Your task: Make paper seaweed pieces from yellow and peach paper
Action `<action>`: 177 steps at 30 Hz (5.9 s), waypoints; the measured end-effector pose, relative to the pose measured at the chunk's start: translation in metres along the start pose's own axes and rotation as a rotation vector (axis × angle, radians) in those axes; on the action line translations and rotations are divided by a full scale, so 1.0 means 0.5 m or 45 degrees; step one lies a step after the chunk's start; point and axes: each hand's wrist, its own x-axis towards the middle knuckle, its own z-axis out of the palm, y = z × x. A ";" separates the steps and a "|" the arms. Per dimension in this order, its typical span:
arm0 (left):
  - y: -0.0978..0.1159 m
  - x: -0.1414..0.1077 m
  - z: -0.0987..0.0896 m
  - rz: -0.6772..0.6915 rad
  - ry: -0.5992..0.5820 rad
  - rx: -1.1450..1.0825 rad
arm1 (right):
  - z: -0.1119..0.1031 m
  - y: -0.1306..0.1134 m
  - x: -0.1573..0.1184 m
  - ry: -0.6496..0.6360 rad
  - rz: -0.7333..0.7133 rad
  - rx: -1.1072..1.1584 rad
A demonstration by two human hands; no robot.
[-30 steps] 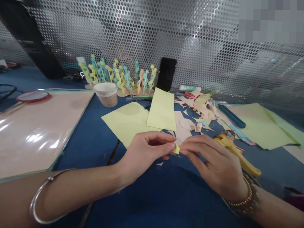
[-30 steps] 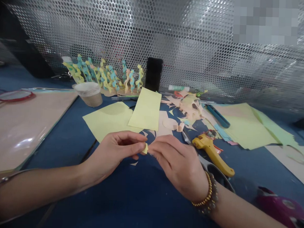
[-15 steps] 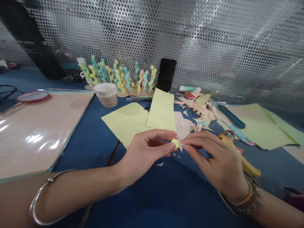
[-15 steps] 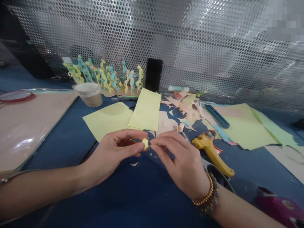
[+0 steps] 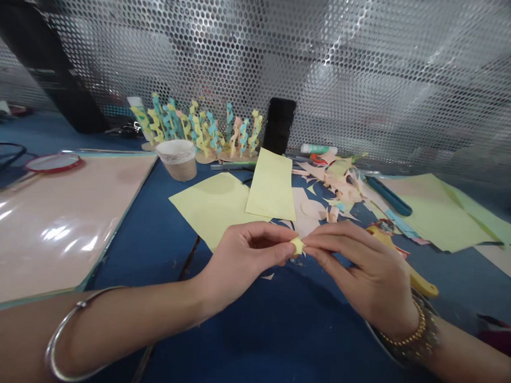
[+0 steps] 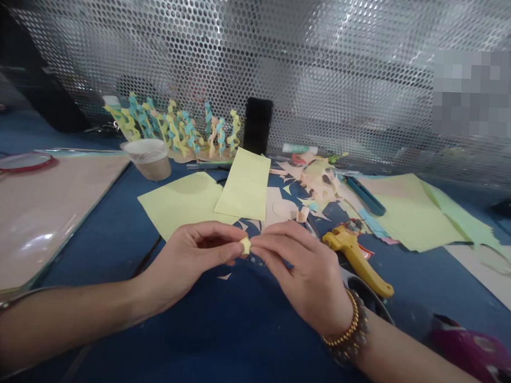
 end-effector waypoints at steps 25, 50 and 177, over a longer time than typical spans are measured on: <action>-0.004 0.000 -0.005 -0.053 -0.035 0.039 | -0.003 0.005 -0.001 -0.188 -0.087 -0.045; -0.005 0.001 -0.006 0.007 -0.086 0.006 | -0.002 0.005 0.001 -0.078 0.011 0.053; -0.011 0.003 -0.010 -0.033 -0.198 -0.199 | -0.002 0.005 0.004 -0.082 -0.129 0.023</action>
